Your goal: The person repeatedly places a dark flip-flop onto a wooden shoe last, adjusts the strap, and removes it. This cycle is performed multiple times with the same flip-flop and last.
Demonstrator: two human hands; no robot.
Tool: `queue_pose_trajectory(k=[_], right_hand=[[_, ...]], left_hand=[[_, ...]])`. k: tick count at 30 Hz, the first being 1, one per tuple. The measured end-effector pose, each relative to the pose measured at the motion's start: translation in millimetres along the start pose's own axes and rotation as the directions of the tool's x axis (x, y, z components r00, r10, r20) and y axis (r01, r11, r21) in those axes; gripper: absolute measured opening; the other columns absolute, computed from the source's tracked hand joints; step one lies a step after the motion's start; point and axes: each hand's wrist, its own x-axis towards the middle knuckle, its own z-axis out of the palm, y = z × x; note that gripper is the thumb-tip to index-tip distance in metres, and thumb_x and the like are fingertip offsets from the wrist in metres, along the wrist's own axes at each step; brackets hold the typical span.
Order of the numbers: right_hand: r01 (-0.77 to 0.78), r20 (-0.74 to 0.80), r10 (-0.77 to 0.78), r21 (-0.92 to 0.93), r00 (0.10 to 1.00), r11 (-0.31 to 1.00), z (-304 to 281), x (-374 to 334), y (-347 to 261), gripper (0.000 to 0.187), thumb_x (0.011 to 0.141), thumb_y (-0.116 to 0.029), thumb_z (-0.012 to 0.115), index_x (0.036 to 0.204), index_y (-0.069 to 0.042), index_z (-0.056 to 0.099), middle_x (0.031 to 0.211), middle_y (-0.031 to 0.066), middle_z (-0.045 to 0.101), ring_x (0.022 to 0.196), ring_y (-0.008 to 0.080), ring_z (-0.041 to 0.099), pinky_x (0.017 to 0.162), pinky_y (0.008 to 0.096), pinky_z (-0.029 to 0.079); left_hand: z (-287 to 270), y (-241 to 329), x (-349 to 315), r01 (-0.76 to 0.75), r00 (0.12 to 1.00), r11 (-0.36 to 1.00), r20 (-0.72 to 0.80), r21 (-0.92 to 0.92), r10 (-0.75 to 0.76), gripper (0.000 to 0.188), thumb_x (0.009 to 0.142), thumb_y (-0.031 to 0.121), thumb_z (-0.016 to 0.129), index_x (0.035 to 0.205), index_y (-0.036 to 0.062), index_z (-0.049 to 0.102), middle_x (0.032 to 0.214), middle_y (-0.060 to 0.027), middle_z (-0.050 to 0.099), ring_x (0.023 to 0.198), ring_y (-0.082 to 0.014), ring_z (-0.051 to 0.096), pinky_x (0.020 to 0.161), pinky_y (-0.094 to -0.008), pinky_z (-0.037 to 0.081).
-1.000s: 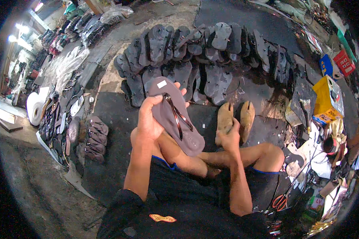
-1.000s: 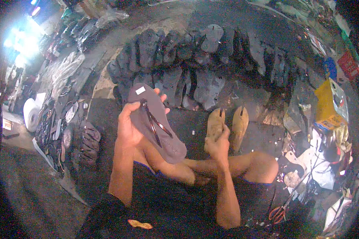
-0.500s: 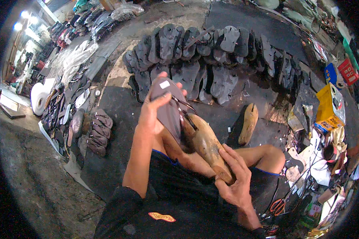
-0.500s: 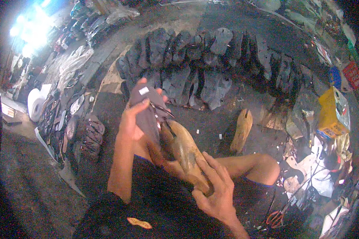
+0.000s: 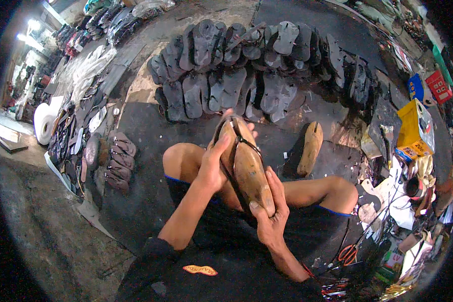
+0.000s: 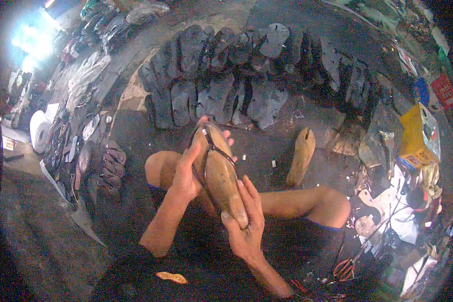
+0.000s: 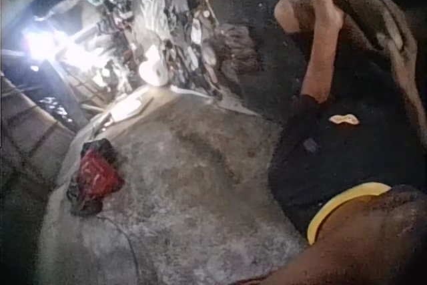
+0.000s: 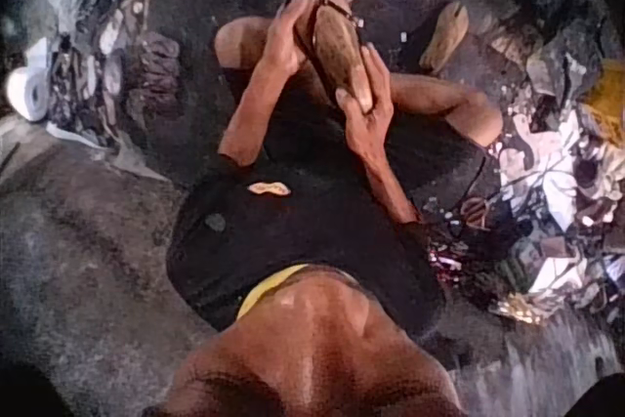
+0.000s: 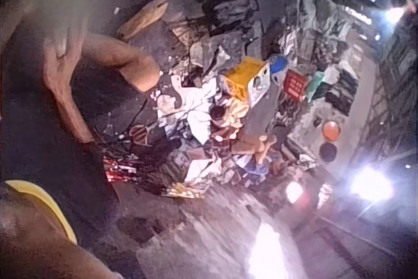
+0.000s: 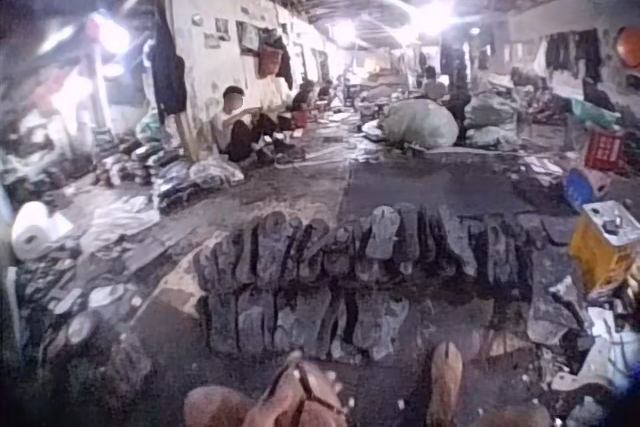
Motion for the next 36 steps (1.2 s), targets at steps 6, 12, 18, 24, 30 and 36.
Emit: queue_pose_trajectory(k=[6, 12, 18, 24, 30, 36], right_hand=[[0.056, 0.177, 0.002, -0.319, 0.984, 0.946, 6.4, -12.0, -0.7, 0.074, 0.089, -0.021, 0.082, 0.157, -0.010, 0.054, 0.158, 0.0227, 0.041, 0.144, 0.0410, 0.045, 0.120, 0.0532, 0.040], [-0.555, 0.186, 0.538, 0.051, 0.822, 0.830, -31.3, -37.8, -1.8, 0.044, 0.119, -0.037, 0.042, 0.118, -0.002, 0.068, 0.103, 0.0073, 0.070, 0.092, 0.0171, 0.063, 0.084, 0.0376, 0.053], [-0.737, 0.416, 0.612, 0.303, 0.672, 0.604, -43.6, -84.4, -18.0, 0.043, 0.115, -0.039, 0.053, 0.085, -0.009, 0.064, 0.073, -0.0043, 0.056, 0.066, 0.0072, 0.048, 0.059, 0.0272, 0.037], [-0.890, 0.439, 0.775, 0.178, 0.454, 0.420, -58.5, -101.9, -3.5, 0.037, 0.108, -0.048, 0.060, 0.111, -0.012, 0.069, 0.097, 0.0002, 0.066, 0.084, 0.0125, 0.061, 0.067, 0.0305, 0.049], [-0.812, 0.210, 0.852, 0.474, 0.479, 0.340, -16.8, -62.2, -10.3, 0.041, 0.108, -0.030, 0.063, 0.141, -0.006, 0.060, 0.117, 0.0089, 0.075, 0.099, 0.0175, 0.071, 0.082, 0.0330, 0.058], [-0.255, 0.152, 0.226, 0.205, 0.962, 0.945, -17.7, -47.2, -12.3, 0.111, 0.093, -0.030, 0.085, 0.169, -0.004, 0.007, 0.159, 0.0208, 0.041, 0.144, 0.0328, 0.048, 0.119, 0.0469, 0.043]], left_hand=[[-12.1, -43.3, -87.9, 0.462, 0.795, 0.886, -0.427, -0.033, -0.430, 0.065, 0.105, 0.049, 0.064, 0.156, 0.0108, 0.049, 0.141, -0.0107, 0.065, 0.129, -0.0265, 0.065, 0.113, -0.0469, 0.051], [20.0, -2.1, -151.5, 0.580, 0.754, 0.810, -0.323, -0.080, -0.572, 0.067, 0.102, 0.053, 0.062, 0.146, 0.0024, 0.057, 0.131, -0.0135, 0.071, 0.117, -0.0240, 0.072, 0.106, -0.0428, 0.056], [48.0, 19.6, -182.3, 0.651, 0.637, 0.717, -0.334, -0.250, -0.695, 0.076, 0.097, 0.052, 0.066, 0.152, 0.0026, 0.051, 0.133, -0.0152, 0.069, 0.122, -0.0246, 0.068, 0.109, -0.0419, 0.052], [60.2, 23.3, -162.0, 0.547, 0.835, 0.835, -0.108, 0.060, -0.540, 0.103, 0.083, 0.054, 0.081, 0.161, 0.0005, 0.039, 0.146, -0.0164, 0.059, 0.136, -0.0265, 0.058, 0.116, -0.0418, 0.045], [76.0, 6.2, -135.2, 0.325, 0.944, 0.742, -0.146, 0.587, -0.298, 0.105, 0.086, 0.044, 0.085, 0.161, -0.0050, 0.031, 0.150, -0.0202, 0.052, 0.142, -0.0280, 0.051, 0.119, -0.0420, 0.041], [59.7, -18.2, -104.5, 0.300, 0.950, 0.636, -0.285, 0.711, -0.130, 0.086, 0.097, 0.042, 0.079, 0.157, -0.0050, 0.038, 0.150, -0.0197, 0.052, 0.140, -0.0268, 0.052, 0.116, -0.0404, 0.045]])
